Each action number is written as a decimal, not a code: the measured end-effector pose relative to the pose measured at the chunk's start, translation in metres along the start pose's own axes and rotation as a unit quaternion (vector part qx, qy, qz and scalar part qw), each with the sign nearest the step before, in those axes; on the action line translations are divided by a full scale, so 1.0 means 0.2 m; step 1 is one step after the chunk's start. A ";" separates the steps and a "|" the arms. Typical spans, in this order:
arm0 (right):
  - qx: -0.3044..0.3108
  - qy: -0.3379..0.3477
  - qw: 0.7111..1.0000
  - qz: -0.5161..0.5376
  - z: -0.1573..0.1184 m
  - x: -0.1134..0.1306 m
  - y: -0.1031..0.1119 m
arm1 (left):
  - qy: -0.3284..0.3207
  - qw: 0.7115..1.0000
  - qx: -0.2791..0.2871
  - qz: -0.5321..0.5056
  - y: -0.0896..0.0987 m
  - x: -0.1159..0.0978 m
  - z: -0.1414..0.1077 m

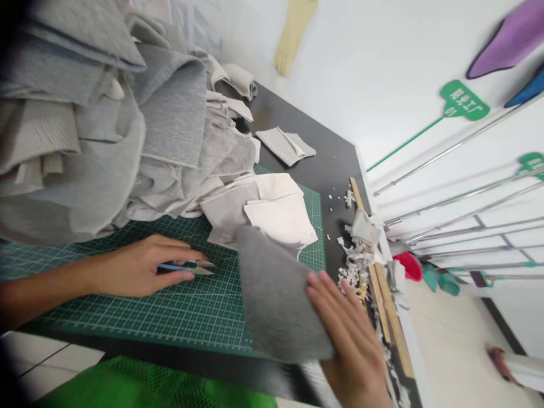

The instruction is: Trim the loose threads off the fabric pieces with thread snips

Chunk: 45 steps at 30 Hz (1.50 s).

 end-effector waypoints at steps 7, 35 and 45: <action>0.206 -0.008 0.978 0.004 -0.10 0.15 -0.37 | 0.035 0.999 -0.023 0.003 0.02 0.01 0.01; -0.098 -0.005 0.980 0.173 -0.08 -0.23 -0.17 | -0.090 0.984 0.088 0.122 -0.36 -0.47 0.30; -0.098 -0.035 0.983 0.153 -0.10 -0.25 -0.16 | -0.096 0.979 0.075 0.164 -0.36 -0.44 0.28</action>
Point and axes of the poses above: each hand's wrist, its own z-axis towards the middle knuckle, its own y-axis out of the back of the hand, x = y × z, the point moved 9 cm from there along z, towards the middle knuckle, and after that the axes turned 12 degrees about y, right-handed, at the moved point
